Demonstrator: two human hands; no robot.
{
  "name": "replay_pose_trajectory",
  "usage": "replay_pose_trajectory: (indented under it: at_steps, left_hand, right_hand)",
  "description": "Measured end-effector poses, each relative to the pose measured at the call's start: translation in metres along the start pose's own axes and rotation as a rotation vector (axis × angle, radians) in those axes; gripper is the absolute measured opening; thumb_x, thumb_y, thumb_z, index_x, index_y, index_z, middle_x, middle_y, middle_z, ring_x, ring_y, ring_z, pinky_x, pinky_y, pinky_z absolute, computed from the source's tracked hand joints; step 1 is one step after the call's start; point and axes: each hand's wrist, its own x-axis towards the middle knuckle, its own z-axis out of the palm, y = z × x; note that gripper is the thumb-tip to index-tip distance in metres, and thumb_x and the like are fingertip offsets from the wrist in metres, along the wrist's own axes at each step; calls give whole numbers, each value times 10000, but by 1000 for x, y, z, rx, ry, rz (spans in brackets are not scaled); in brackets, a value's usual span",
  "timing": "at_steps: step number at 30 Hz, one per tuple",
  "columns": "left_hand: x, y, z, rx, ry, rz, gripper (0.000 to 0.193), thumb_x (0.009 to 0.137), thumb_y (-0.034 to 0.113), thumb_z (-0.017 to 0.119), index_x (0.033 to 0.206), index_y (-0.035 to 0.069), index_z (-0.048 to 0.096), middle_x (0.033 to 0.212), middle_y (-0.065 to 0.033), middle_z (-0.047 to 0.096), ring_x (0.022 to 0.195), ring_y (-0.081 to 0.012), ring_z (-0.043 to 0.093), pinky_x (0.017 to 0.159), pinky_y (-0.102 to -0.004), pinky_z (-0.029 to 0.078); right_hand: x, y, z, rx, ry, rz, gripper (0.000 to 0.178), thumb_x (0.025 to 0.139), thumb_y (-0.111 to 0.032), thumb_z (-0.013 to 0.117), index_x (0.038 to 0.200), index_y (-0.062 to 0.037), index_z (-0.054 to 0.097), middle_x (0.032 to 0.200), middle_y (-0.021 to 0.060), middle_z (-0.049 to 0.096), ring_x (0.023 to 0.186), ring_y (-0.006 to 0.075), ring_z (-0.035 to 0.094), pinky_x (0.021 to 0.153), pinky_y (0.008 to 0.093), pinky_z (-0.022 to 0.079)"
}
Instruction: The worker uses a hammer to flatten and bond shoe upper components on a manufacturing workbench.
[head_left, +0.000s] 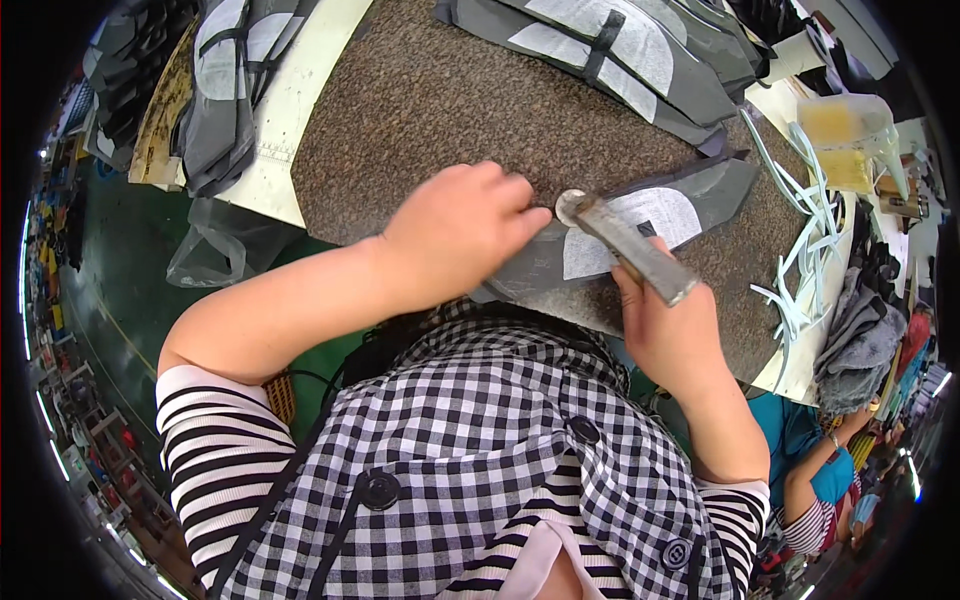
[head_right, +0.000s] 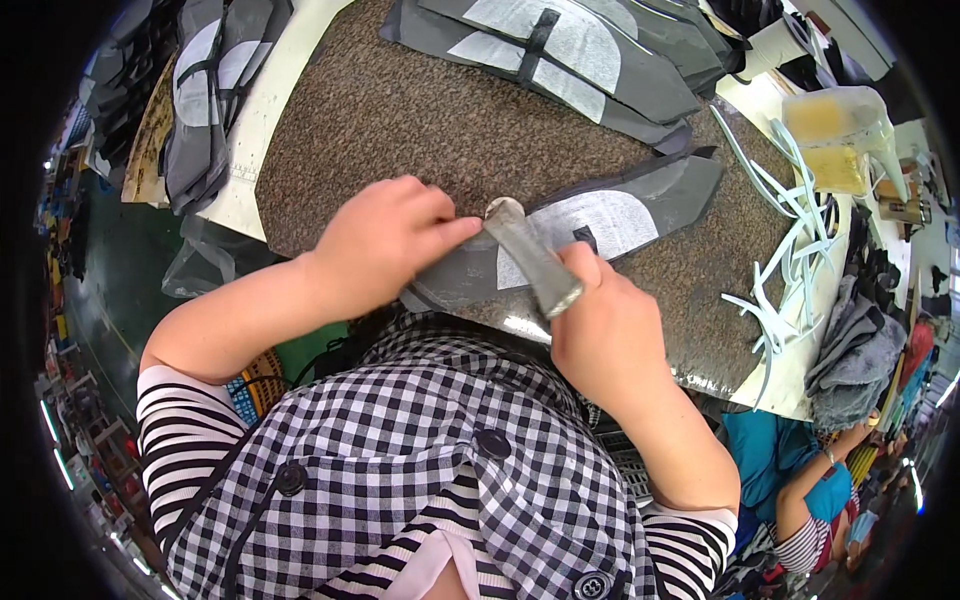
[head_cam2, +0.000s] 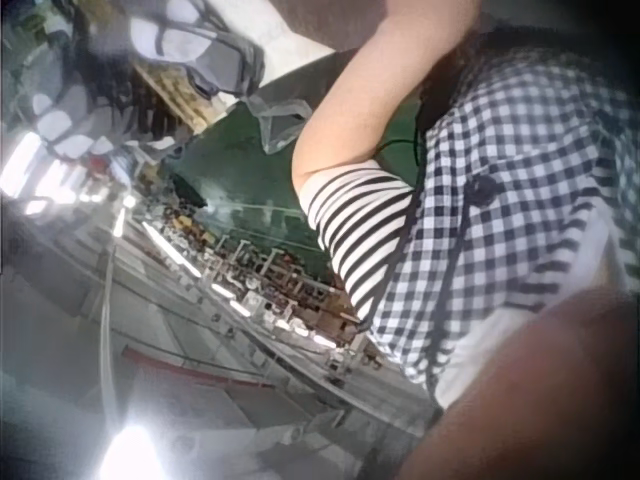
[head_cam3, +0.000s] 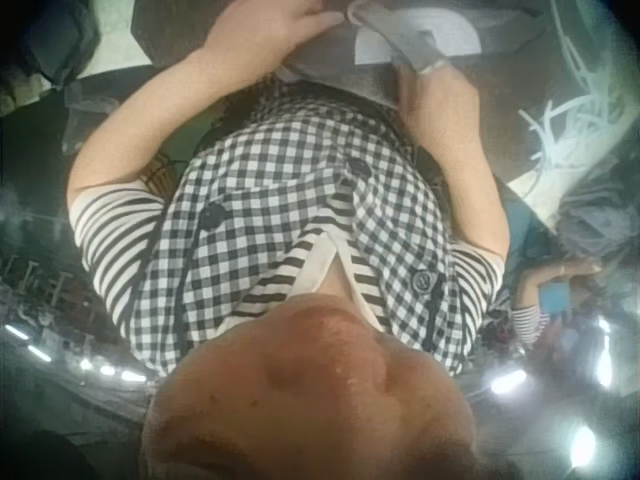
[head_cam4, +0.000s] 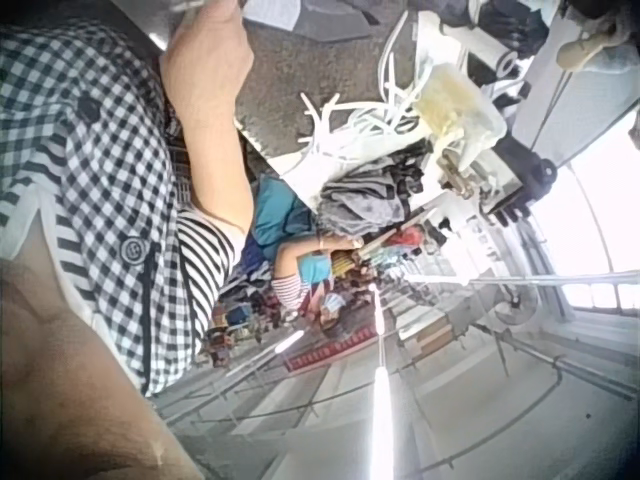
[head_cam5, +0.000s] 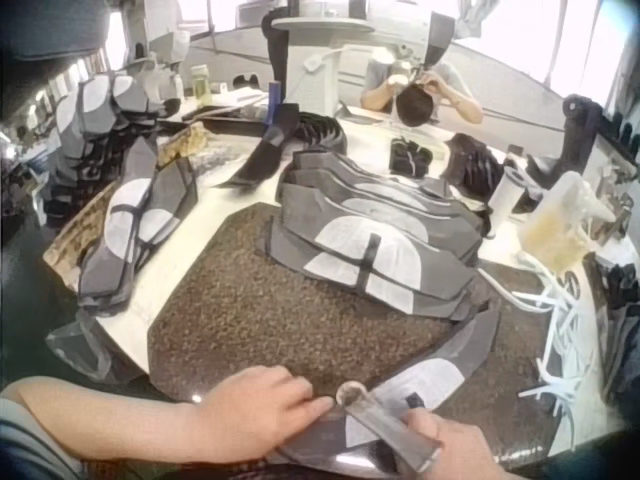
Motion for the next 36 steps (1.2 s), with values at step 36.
replay_pose_trajectory:
  at_steps: [36]
  left_hand:
    - [-47,17,29,-145,501,-403,205,704,64,740,896,62,670,821,-51,582,773,-235,557,653,-339,468]
  right_hand:
    - [31,-25,1,41,-66,-170,186,893,-115,578,1062,-38,595,861,170,626,742,385,622,623,447,498]
